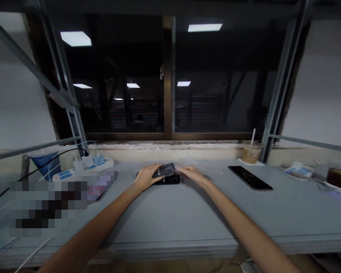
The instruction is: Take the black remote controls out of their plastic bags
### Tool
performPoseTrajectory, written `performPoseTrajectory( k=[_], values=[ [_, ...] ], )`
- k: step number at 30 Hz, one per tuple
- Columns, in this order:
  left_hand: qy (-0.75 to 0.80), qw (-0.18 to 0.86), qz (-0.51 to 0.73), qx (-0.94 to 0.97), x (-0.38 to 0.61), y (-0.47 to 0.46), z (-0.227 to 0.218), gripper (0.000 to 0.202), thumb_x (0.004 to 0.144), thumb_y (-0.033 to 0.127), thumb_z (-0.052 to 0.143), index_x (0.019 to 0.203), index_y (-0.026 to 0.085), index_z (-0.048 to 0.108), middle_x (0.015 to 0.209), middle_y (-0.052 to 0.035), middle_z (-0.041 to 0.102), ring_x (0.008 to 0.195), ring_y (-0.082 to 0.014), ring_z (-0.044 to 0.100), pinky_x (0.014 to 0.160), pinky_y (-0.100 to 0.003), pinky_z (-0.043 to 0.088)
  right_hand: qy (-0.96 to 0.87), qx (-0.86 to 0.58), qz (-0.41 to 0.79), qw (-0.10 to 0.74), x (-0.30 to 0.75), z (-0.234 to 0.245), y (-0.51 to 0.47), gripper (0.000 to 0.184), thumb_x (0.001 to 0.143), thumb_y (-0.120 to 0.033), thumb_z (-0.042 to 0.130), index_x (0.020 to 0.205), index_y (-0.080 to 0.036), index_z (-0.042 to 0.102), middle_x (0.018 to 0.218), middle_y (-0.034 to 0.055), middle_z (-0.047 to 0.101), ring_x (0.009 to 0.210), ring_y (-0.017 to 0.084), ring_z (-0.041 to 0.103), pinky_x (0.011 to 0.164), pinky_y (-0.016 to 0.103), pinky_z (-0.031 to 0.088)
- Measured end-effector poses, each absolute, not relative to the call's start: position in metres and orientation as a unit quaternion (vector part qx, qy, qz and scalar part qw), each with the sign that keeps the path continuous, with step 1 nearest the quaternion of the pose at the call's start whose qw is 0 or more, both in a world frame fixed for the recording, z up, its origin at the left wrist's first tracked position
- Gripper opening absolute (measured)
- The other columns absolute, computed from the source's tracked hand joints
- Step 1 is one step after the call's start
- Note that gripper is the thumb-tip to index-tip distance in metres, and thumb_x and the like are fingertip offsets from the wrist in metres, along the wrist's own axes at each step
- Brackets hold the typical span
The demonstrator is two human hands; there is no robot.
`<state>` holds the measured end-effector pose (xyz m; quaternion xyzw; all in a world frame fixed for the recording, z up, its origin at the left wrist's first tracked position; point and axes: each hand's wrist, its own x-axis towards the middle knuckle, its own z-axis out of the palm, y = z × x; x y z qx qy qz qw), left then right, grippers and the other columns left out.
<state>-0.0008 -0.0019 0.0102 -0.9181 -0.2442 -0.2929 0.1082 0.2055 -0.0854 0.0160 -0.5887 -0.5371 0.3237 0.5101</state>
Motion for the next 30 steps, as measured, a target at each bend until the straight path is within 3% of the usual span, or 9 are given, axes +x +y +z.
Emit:
performPoseTrajectory(
  k=[5,12,18,22,25,30],
  values=[
    [-0.235,0.142,-0.299,-0.914,0.001,-0.005,0.015,0.052,0.082,0.048,0.045,0.125,0.020,0.041,0.102,-0.0068,0.058,0.097,-0.0207,0.055,0.086,-0.031,0.040,-0.572,-0.528,0.308,0.547,0.204,0.015,-0.082,0.024,0.067,-0.039,0.063,0.076,-0.018,0.070,0.085,0.0046,0.068,0.078,0.016,0.056,0.073,0.028,0.041],
    [-0.234,0.188,-0.262,-0.917,-0.008,0.004,0.024,0.048,0.080,0.044,0.051,0.122,0.021,0.043,0.101,-0.0067,0.056,0.097,-0.0212,0.053,0.083,-0.032,0.039,-0.578,-0.547,0.314,0.518,0.206,0.013,-0.082,0.028,0.068,-0.041,0.062,0.079,-0.015,0.070,0.085,0.0074,0.067,0.077,0.017,0.057,0.064,0.026,0.041],
    [-0.328,0.179,-0.285,-0.882,-0.021,0.011,0.026,0.037,0.081,0.033,0.052,0.115,0.021,0.047,0.101,-0.0057,0.057,0.098,-0.0213,0.051,0.084,-0.032,0.038,-0.436,-0.541,0.348,0.629,0.218,0.021,-0.082,0.025,0.073,-0.038,0.058,0.087,-0.018,0.066,0.096,0.0068,0.066,0.079,0.016,0.060,0.055,0.021,0.042],
    [-0.416,0.154,-0.321,-0.837,-0.025,0.015,0.024,0.027,0.084,0.026,0.044,0.109,0.017,0.052,0.100,-0.0076,0.057,0.097,-0.0226,0.050,0.084,-0.034,0.038,-0.303,-0.494,0.386,0.718,0.230,0.023,-0.078,0.027,0.084,-0.034,0.040,0.079,-0.016,0.059,0.075,0.0060,0.067,0.063,0.014,0.062,0.046,0.019,0.042],
    [-0.464,0.126,-0.342,-0.807,-0.026,0.018,0.024,0.026,0.087,0.024,0.036,0.102,0.015,0.056,0.096,-0.0086,0.056,0.095,-0.0215,0.051,0.081,-0.032,0.040,-0.232,-0.500,0.360,0.753,0.240,0.021,-0.075,0.027,0.086,-0.030,0.036,0.074,-0.015,0.054,0.056,0.0048,0.063,0.049,0.013,0.060,0.042,0.019,0.043],
    [-0.432,0.083,-0.338,-0.832,-0.018,0.019,0.023,0.036,0.090,0.027,0.026,0.095,0.017,0.061,0.094,-0.0072,0.057,0.093,-0.0184,0.053,0.083,-0.030,0.040,-0.197,-0.493,0.335,0.779,0.246,0.014,-0.072,0.020,0.087,-0.023,0.033,0.081,-0.016,0.050,0.050,0.0021,0.060,0.044,0.011,0.059,0.045,0.017,0.047]
  ],
)
